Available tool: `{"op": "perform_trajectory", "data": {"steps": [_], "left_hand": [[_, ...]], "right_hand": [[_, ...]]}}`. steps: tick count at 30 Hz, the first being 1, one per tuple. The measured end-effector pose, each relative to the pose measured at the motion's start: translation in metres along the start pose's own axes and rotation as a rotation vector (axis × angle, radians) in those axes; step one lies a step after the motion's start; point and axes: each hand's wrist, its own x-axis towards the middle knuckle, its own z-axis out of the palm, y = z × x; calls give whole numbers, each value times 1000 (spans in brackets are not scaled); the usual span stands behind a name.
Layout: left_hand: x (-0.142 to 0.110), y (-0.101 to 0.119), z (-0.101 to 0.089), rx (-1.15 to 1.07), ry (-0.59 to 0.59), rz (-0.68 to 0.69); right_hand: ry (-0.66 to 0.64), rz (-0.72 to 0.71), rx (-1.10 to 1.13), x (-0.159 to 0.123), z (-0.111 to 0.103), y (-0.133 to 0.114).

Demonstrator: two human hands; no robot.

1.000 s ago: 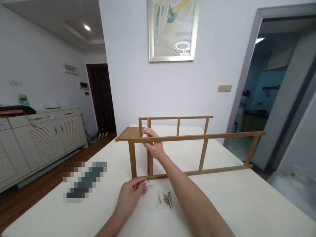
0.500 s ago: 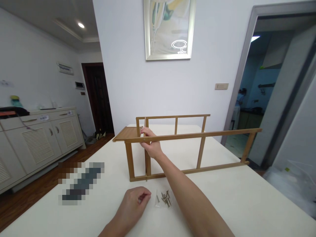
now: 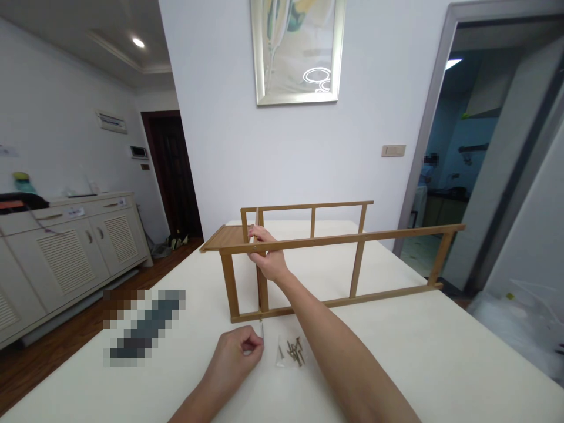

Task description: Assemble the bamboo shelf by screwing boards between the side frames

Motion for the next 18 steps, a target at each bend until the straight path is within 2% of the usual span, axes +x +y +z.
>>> {"op": "perform_trajectory", "data": {"steps": [18], "left_hand": [[7, -6, -1, -5, 29, -36]], "right_hand": [[-5, 11, -9, 0, 0, 0]]}}
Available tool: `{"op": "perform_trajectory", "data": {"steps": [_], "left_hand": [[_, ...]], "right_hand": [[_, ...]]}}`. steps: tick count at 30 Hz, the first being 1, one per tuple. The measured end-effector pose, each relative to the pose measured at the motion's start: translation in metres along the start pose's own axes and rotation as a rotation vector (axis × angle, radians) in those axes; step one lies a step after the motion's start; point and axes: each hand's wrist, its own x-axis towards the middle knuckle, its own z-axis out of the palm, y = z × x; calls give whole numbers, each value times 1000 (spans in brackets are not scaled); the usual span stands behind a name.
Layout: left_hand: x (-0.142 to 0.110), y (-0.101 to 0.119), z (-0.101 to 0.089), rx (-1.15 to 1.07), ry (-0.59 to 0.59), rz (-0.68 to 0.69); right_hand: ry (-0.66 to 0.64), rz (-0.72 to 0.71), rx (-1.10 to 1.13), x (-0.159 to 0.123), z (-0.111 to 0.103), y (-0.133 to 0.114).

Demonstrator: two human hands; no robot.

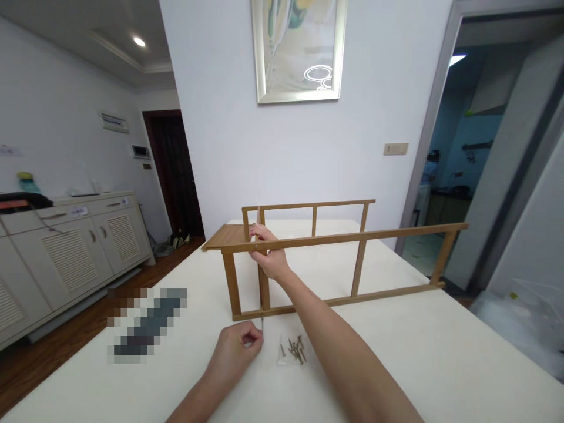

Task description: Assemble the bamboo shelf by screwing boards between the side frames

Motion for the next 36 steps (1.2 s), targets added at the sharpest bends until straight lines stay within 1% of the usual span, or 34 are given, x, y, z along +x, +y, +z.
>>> {"op": "perform_trajectory", "data": {"steps": [9, 17, 24, 28, 32, 34, 36], "left_hand": [[-3, 7, -1, 33, 40, 31], [-4, 4, 1, 92, 36, 103], [-4, 7, 2, 103, 40, 113], [-4, 5, 3, 187, 31, 164], [-5, 1, 7, 331, 24, 261], [-7, 0, 10, 370, 40, 311], [-8, 1, 12, 388, 71, 317]], "right_hand": [[-9, 7, -14, 0, -1, -1], [-17, -1, -15, 0, -1, -2], [-15, 5, -14, 0, -1, -1], [-17, 16, -17, 0, -1, 0], [-18, 23, -19, 0, -1, 0], [-20, 27, -21, -1, -1, 0], [-24, 29, -22, -1, -1, 0]]}}
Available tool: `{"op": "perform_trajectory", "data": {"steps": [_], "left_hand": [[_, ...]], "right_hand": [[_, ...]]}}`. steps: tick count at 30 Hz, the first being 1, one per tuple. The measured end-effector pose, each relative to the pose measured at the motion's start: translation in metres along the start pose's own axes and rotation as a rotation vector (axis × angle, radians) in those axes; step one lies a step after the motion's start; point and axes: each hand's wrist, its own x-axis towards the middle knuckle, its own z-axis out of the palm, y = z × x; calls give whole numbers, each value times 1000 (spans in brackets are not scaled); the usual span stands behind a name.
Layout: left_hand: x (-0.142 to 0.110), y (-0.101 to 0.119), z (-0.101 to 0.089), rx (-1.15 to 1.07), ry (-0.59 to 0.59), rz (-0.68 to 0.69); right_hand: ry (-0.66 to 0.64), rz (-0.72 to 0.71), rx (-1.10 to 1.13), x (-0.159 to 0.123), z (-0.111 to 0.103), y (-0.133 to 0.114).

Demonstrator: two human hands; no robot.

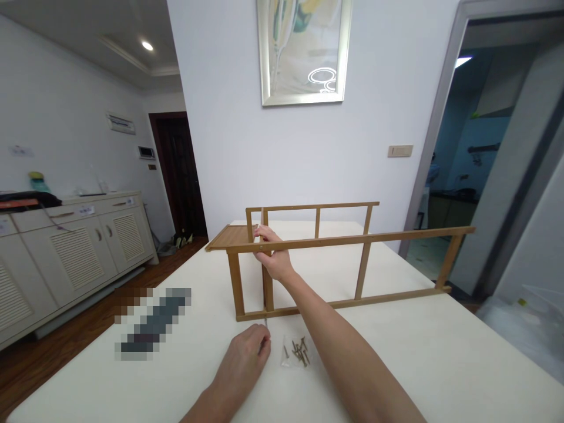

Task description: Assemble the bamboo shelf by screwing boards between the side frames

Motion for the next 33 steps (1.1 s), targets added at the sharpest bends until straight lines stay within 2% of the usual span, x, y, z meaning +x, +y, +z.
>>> {"op": "perform_trajectory", "data": {"steps": [4, 7, 14, 17, 20, 27, 30, 33], "left_hand": [[1, 6, -5, 88, 26, -125], [1, 9, -7, 191, 10, -135], [-4, 1, 5, 342, 166, 143], [-3, -2, 10, 387, 188, 254], [0, -2, 11, 439, 131, 306], [3, 9, 6, 610, -169, 339], [6, 18, 3, 664, -232, 384], [7, 26, 1, 708, -242, 439]], "right_hand": [[-4, -7, 2, 0, -1, -1], [-4, -14, 5, 0, 0, -1], [10, -10, 1, 0, 0, -1], [6, -9, 1, 1, 0, 0], [4, -9, 5, 1, 0, 0], [6, -9, 3, 1, 1, 0], [10, -13, 3, 1, 1, -1], [10, -22, 10, 1, 1, -1]]}}
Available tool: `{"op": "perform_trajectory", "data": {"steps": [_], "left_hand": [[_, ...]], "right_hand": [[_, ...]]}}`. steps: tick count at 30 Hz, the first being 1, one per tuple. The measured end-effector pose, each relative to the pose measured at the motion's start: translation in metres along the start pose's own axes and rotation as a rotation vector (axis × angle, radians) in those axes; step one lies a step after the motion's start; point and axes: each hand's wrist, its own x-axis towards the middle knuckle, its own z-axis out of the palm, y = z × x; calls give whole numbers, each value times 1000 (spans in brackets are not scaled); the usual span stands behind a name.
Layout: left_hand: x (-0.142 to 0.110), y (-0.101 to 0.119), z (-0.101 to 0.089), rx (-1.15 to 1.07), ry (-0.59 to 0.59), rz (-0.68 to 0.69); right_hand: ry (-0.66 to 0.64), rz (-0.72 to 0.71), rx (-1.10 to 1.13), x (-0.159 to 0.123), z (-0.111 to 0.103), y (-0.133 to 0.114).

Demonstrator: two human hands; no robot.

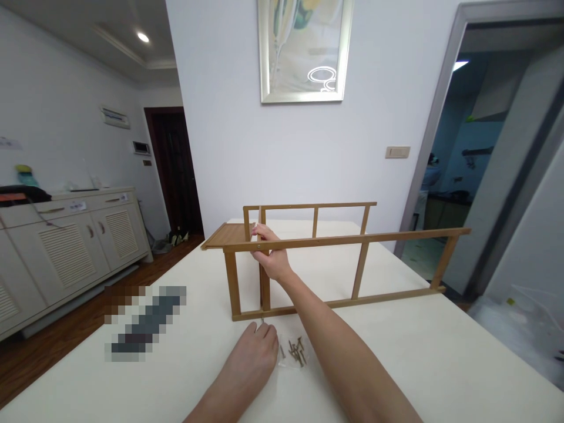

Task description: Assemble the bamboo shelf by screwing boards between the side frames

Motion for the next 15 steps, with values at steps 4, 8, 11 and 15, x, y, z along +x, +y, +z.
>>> {"op": "perform_trajectory", "data": {"steps": [4, 8, 11, 15], "left_hand": [[-2, -1, -1, -27, 75, -12], [-8, -4, 5, -160, 153, -70], [-13, -6, 6, -393, 208, -207], [-12, -16, 3, -948, 221, -577]], "right_hand": [[-4, -17, 15, 0, 0, 0], [-4, -32, 26, 0, 0, 2], [2, -35, 30, 0, 0, 3], [10, -34, 27, 0, 1, 2]]}}
